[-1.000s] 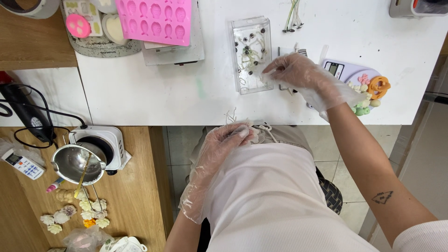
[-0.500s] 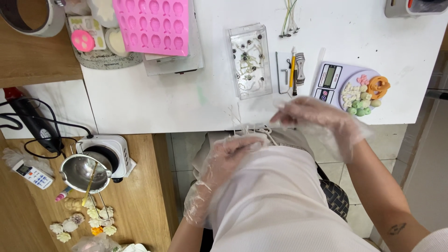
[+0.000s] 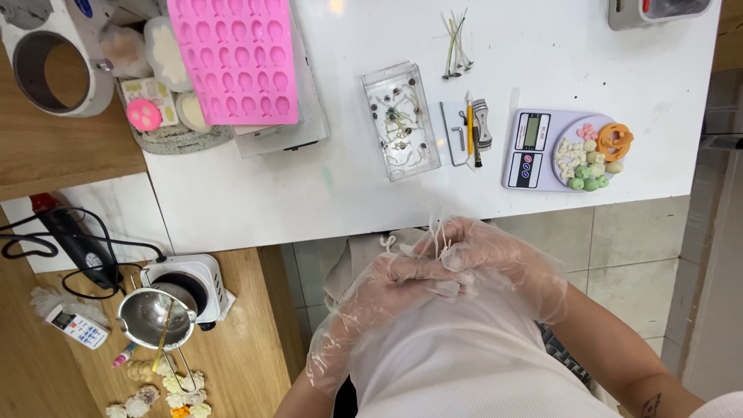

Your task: The recorder is preparing candle wicks by attaching metal bases to the wick strings at a workbench.

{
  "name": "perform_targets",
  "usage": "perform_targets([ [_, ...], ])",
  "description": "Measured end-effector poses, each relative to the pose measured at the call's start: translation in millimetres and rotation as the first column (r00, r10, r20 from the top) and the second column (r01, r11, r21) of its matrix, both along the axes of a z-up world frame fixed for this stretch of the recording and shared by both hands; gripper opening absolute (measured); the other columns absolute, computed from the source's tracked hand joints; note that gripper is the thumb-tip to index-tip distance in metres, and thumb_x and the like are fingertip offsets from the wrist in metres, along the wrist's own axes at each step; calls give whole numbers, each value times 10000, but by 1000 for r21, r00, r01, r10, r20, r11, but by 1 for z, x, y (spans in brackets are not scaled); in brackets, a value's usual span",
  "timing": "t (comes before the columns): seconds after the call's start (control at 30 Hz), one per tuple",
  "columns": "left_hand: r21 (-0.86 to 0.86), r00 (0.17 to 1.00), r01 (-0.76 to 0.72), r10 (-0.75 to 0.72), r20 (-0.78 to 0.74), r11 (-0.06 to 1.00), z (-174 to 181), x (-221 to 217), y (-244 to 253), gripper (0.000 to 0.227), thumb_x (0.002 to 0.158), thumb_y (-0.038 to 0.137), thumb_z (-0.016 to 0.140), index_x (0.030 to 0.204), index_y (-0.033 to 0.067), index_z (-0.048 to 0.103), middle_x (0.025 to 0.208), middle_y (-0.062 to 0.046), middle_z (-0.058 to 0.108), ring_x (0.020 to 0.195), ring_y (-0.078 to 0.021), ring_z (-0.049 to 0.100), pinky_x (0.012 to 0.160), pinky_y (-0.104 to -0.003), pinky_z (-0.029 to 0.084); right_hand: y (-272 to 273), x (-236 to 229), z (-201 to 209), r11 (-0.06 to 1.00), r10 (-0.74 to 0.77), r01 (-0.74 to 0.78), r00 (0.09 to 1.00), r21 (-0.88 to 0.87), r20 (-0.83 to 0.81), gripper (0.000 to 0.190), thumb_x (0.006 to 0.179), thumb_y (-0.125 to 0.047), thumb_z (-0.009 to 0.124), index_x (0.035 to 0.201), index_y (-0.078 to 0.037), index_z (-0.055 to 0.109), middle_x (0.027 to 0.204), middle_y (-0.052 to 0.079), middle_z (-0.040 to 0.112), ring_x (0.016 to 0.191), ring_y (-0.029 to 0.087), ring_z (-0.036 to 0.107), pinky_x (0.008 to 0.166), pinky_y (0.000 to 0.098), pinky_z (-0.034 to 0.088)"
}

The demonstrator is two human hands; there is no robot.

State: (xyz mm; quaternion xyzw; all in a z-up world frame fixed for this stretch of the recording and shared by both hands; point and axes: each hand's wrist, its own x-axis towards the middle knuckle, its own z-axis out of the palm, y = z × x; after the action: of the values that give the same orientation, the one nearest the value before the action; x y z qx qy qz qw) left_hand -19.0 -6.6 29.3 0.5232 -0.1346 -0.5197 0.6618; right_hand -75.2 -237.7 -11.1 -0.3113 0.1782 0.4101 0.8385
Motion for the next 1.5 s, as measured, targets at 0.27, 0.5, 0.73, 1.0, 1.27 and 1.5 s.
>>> perform_targets([
  [0.27,-21,989,59,-61,-133,998,4,20,-12,265,948,68,688,1205,28,741,1030,-101,798,964,-123,757,926,-268,597,-4,23,16,978,-68,122,954,-170,292,353,758,-305,868,737,-1,690,705,75,623,694,180,596,642,285,480],
  [0.5,37,996,76,-74,-54,996,-7,31,-29,258,930,0,656,1168,9,755,1067,-99,788,979,-153,750,929,-276,598,-25,32,8,840,145,36,946,-541,289,388,790,-356,783,677,5,697,653,52,616,633,153,582,602,293,504],
  [0.73,284,952,238,-281,121,929,-23,73,-73,350,911,110,686,1248,126,781,1154,-123,803,901,-233,738,856,-369,577,-81,77,-10,725,215,-75,969,-685,121,354,722,-308,856,898,-6,796,773,108,758,710,188,714,703,320,591],
  [1.0,353,966,164,-222,130,921,-18,132,-115,666,841,215,708,1476,231,510,1473,-32,574,1255,-257,632,1036,-399,519,-204,209,-47,469,416,-129,905,-874,90,313,789,-294,813,982,-48,793,890,118,805,805,222,749,896,423,608],
  [1.27,529,960,-118,-39,276,840,-47,119,-154,511,900,221,703,1393,135,603,1378,-129,645,1177,-264,677,991,-385,552,-194,273,-110,262,713,-228,700,-938,29,425,725,-440,838,1070,-194,808,995,27,805,987,215,724,972,390,530],
  [1.5,542,799,-384,-25,601,748,-102,121,-192,355,942,120,670,1281,34,612,1189,-218,689,1069,-351,692,918,-431,551,-194,278,-141,190,775,-170,631,-967,41,306,762,-334,864,1033,-197,827,986,49,770,935,215,698,888,394,552],
])
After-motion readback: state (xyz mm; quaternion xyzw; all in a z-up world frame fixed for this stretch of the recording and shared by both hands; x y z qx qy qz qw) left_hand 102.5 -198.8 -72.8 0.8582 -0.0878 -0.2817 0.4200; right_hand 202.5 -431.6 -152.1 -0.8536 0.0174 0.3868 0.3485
